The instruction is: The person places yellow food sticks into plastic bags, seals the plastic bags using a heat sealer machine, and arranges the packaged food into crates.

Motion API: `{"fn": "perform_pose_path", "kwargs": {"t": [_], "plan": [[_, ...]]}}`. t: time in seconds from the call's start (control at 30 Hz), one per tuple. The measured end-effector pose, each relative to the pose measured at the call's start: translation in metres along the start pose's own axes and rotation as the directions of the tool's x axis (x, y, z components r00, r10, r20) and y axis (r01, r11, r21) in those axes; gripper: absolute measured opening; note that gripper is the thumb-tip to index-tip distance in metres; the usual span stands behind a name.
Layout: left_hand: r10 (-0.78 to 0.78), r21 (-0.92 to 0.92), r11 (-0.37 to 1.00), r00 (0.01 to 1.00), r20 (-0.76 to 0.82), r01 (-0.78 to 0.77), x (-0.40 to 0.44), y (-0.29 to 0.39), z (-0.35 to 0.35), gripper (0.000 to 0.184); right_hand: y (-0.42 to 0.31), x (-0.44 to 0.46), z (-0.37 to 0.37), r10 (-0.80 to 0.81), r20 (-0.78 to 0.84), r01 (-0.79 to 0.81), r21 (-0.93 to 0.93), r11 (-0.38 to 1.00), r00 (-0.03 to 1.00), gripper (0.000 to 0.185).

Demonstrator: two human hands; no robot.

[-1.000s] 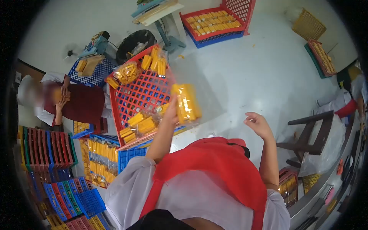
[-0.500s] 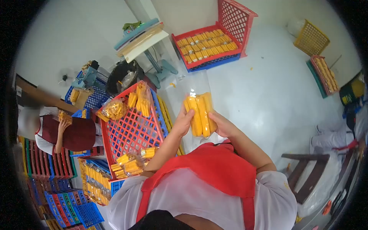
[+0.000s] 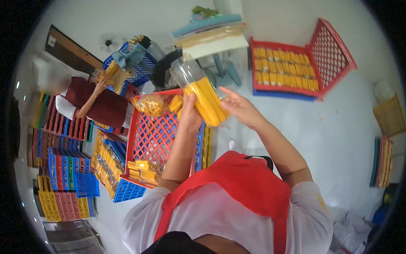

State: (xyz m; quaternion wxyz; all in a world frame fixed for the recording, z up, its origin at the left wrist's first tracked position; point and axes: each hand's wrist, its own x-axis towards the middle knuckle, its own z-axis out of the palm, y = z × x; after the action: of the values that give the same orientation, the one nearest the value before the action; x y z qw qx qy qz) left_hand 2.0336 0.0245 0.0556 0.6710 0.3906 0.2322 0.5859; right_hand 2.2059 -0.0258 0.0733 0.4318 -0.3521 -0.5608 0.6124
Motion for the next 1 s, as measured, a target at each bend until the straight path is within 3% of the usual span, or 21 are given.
{"fn": "perform_pose_path", "kwargs": {"t": [0.07,0.13,0.2,0.23,0.3,0.37,0.4,0.47,0.53,0.6,0.67,0.73,0.8,0.87,0.9,0.93,1.0], "plan": [[-0.139,-0.292,0.943,0.986,0.097,0.161,0.029,0.006,-0.016,0.045,0.004,0.038,-0.014,0.134,-0.135,-0.101,0.228,0.968,0.982,0.057],[-0.157,-0.332,0.918,0.969,0.193,0.215,0.065,0.008,-0.019,0.041,0.004,0.073,-0.022,0.165,-0.116,-0.136,0.220,0.966,0.980,0.054],[-0.132,-0.328,0.930,0.983,0.128,0.168,0.101,0.001,-0.018,0.044,-0.001,0.102,-0.024,0.134,0.051,-0.142,0.497,0.856,0.990,0.054],[-0.080,-0.267,0.959,0.995,0.053,0.091,0.119,-0.002,-0.020,0.044,-0.006,0.116,-0.026,0.066,0.024,-0.069,0.469,0.880,0.998,0.055],[-0.125,-0.273,0.952,0.990,0.059,0.137,0.145,-0.005,-0.033,0.042,0.008,0.143,-0.048,0.104,0.008,-0.096,0.461,0.882,0.995,0.056],[-0.139,-0.102,0.985,0.990,0.030,0.142,0.160,0.000,-0.036,0.047,0.014,0.169,-0.068,0.164,-0.012,-0.148,0.372,0.916,0.986,0.059],[-0.151,-0.101,0.983,0.988,0.021,0.152,0.165,0.007,-0.036,0.047,0.015,0.181,-0.072,0.174,-0.011,-0.157,0.382,0.911,0.985,0.059],[-0.163,-0.103,0.980,0.985,0.060,0.168,0.182,0.016,-0.038,0.061,0.013,0.208,-0.079,0.123,0.025,-0.124,0.339,0.932,0.992,0.061],[-0.111,-0.174,0.977,0.989,0.093,0.126,0.202,0.020,-0.042,0.070,0.012,0.236,-0.092,0.134,0.070,-0.151,0.404,0.902,0.989,0.060],[-0.057,-0.067,0.995,0.976,0.212,0.073,0.223,0.020,-0.047,0.068,0.018,0.266,-0.103,0.038,0.188,-0.140,0.567,0.812,0.981,0.059],[-0.005,0.059,0.998,0.994,0.113,-0.002,0.247,0.017,-0.051,0.066,0.020,0.296,-0.115,0.033,0.238,-0.168,0.576,0.800,0.971,0.057],[0.077,0.218,0.974,0.993,-0.085,-0.057,0.270,0.011,-0.061,0.059,0.017,0.324,-0.130,-0.038,0.200,-0.050,0.417,0.908,0.979,0.057],[0.071,0.192,0.980,0.990,-0.122,-0.046,0.293,0.000,-0.068,0.051,0.009,0.355,-0.147,-0.092,0.221,0.012,0.339,0.941,0.971,0.056],[-0.072,-0.356,0.934,0.990,-0.125,0.023,0.308,-0.018,-0.070,0.050,0.005,0.381,-0.168,-0.093,0.315,0.076,0.065,0.995,0.945,0.058],[-0.128,-0.400,0.915,0.981,-0.144,0.061,0.316,-0.019,-0.064,0.061,-0.014,0.392,-0.178,-0.129,0.303,0.210,-0.251,0.945,0.944,0.062],[-0.113,-0.451,0.891,0.989,-0.095,0.059,0.321,-0.019,-0.064,0.062,-0.017,0.407,-0.183,-0.152,0.349,0.243,-0.234,0.941,0.925,0.062],[-0.122,-0.502,0.863,0.988,-0.092,0.060,0.330,-0.023,-0.064,0.063,-0.019,0.430,-0.182,-0.359,0.414,0.493,-0.280,0.824,0.836,0.066]]}}
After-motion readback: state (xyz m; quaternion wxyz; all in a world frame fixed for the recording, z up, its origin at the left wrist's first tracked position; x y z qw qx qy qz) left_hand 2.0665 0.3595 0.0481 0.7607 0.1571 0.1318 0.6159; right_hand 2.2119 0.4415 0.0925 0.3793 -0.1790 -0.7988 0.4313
